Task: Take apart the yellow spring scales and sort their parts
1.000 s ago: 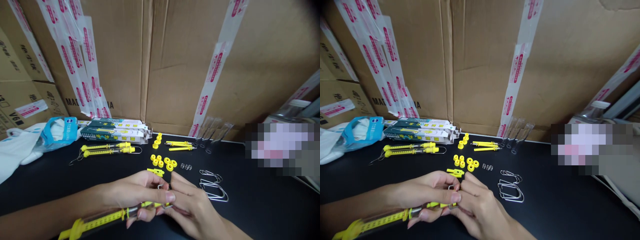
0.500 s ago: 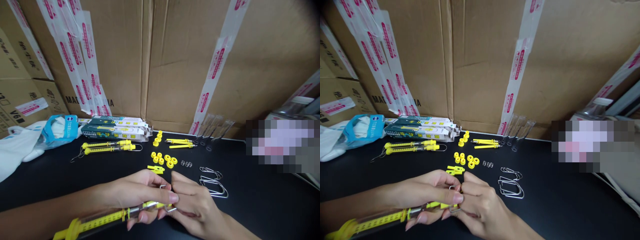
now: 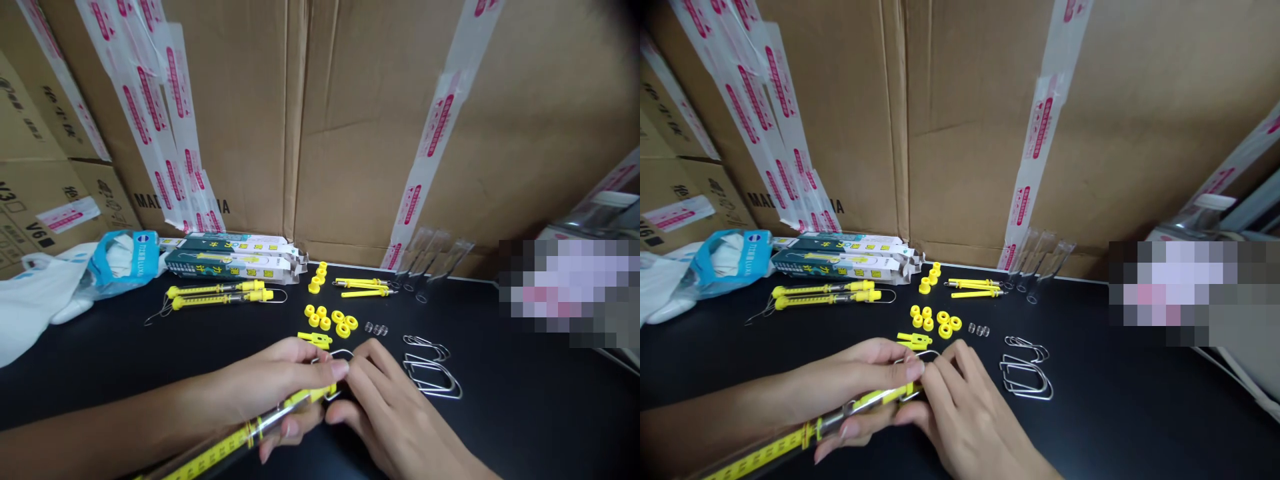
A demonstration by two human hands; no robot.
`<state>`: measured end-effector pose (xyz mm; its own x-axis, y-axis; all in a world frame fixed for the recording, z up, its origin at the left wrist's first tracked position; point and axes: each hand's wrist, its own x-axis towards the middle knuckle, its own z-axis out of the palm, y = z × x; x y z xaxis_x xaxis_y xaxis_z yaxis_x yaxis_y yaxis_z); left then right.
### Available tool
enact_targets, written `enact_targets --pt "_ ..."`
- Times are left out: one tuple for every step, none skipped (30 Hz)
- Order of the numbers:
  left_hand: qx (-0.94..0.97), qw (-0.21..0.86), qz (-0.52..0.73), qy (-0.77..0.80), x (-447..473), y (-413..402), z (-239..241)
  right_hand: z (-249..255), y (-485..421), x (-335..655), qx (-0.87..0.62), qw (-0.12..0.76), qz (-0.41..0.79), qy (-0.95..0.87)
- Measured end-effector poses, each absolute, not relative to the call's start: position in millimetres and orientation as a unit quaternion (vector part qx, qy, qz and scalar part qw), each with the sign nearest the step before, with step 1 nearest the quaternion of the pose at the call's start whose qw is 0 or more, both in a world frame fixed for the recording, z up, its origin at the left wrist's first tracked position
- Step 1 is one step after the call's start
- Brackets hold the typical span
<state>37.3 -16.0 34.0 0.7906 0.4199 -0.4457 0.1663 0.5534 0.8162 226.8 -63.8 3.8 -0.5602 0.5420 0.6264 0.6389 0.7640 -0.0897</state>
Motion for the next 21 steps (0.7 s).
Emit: enact_targets --pt "0.458 0.832 0.087 0.302 37.4 -16.2 33.9 4.8 -65.9 226.3 -0.338 0.328 -0.109 -0.875" --pt "0.447 0.84 0.099 0.291 37.5 -16.7 33.5 5.9 -67.8 225.9 -0.338 0.327 -0.143 -0.871" --pt "0.436 0.846 0.112 0.286 37.5 -17.2 32.6 7.0 -69.7 225.5 -0.335 0.328 -0.173 -0.866" --pt "0.428 0.849 0.119 0.285 37.4 -18.0 31.0 7.9 -71.4 225.2 -0.332 0.328 -0.19 -0.864" --pt "0.423 0.851 0.122 0.287 37.1 -19.0 28.6 8.5 -72.9 224.8 -0.327 0.328 -0.188 -0.866" --pt "0.419 0.851 0.126 0.291 36.7 -20.1 25.8 8.6 -74.2 224.3 -0.326 0.329 -0.167 -0.871" --pt "0.418 0.849 0.131 0.296 36.2 -21.3 22.7 8.3 -75.3 223.6 -0.324 0.333 -0.139 -0.875" --pt "0.421 0.845 0.135 0.301 35.8 -22.6 20.0 7.6 -76.2 222.8 -0.326 0.335 -0.108 -0.878" --pt "0.425 0.84 0.136 0.308 35.6 -23.8 18.0 6.6 -76.6 221.7 -0.33 0.334 -0.079 -0.879" --pt "0.429 0.834 0.135 0.32 35.6 -24.7 17.2 5.5 -76.5 220.5 -0.336 0.336 -0.055 -0.878" --pt "0.433 0.825 0.134 0.336 35.8 -25.3 17.8 4.3 -75.9 219.3 -0.34 0.34 -0.041 -0.876" --pt "0.438 0.818 0.132 0.349 36.1 -25.4 19.8 3.4 -74.8 218.1 -0.343 0.345 -0.035 -0.873" --pt "0.443 0.813 0.129 0.356 36.6 -25.0 23.0 3.0 -73.2 217.0 -0.342 0.349 -0.037 -0.872" --pt "0.449 0.81 0.125 0.356 37.2 -24.3 26.8 2.9 -71.2 216.3 -0.342 0.354 -0.043 -0.87" --pt "0.455 0.81 0.12 0.349 37.7 -23.1 30.7 3.3 -69.1 215.9 -0.339 0.357 -0.051 -0.869" --pt "0.461 0.812 0.113 0.338 38.0 -21.7 34.0 4.0 -67.0 216.0 -0.336 0.356 -0.057 -0.87" --pt "0.464 0.818 0.104 0.325 38.1 -20.3 36.5 4.9 -65.1 216.6 -0.33 0.353 -0.06 -0.874" --pt "0.462 0.825 0.095 0.311 37.9 -18.9 37.6 5.7 -63.4 217.6 -0.32 0.355 -0.06 -0.876" --pt "0.455 0.834 0.088 0.299 37.5 -17.7 37.5 6.4 -62.1 219.0 -0.307 0.358 -0.054 -0.88" --pt "0.445 0.844 0.082 0.287 36.8 -16.8 36.4 6.8 -61.1 220.5 -0.294 0.362 -0.043 -0.884" --pt "0.435 0.854 0.076 0.276 36.0 -16.1 34.7 6.8 -60.4 222.1 -0.282 0.368 -0.032 -0.885"
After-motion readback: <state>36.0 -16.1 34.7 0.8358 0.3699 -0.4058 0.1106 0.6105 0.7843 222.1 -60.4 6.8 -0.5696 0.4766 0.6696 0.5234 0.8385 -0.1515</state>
